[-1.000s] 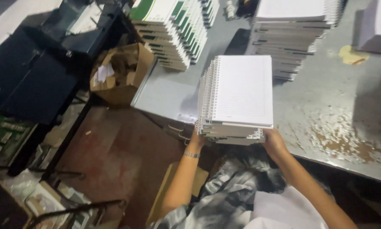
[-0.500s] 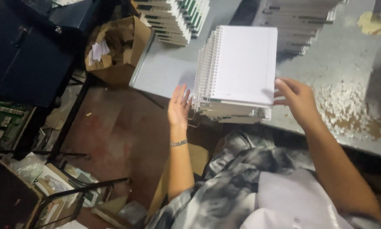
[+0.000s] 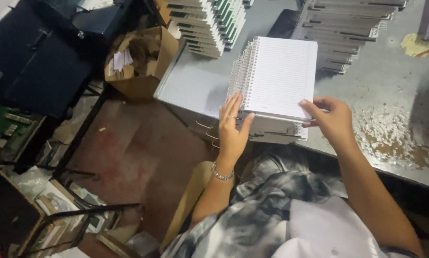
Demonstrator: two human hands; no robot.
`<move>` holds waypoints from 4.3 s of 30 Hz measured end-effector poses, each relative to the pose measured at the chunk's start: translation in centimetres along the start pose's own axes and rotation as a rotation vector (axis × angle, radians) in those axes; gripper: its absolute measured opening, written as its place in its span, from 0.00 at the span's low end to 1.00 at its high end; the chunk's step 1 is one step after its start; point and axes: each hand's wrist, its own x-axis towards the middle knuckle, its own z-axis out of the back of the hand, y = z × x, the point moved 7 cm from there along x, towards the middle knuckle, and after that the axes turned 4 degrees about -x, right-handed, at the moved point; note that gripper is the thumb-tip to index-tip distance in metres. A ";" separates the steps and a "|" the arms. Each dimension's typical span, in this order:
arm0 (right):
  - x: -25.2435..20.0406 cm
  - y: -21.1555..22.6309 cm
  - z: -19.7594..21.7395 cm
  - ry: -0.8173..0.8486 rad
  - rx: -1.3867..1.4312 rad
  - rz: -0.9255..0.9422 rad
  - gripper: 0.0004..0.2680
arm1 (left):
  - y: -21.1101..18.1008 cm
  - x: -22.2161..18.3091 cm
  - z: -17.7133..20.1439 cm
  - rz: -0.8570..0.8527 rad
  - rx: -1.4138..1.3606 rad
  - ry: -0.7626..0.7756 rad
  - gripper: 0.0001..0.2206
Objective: The person is organizing and inspecting spiral-bound notebooks by picking them up, flipping through the pages, and stacking them into neat piles on a workbench.
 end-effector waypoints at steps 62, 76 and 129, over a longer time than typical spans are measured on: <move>-1.8 -4.4 0.0 0.284 0.625 0.105 0.26 | 0.8 -2.0 -2.7 0.631 -1.239 0.016 0.18; -3.6 4.0 1.8 0.189 0.517 0.070 0.26 | 3.1 -1.1 -2.5 0.628 -1.295 0.052 0.17; 7.6 8.9 4.7 -0.334 -0.923 0.288 0.26 | -1.5 3.2 4.8 -0.111 -0.114 0.181 0.14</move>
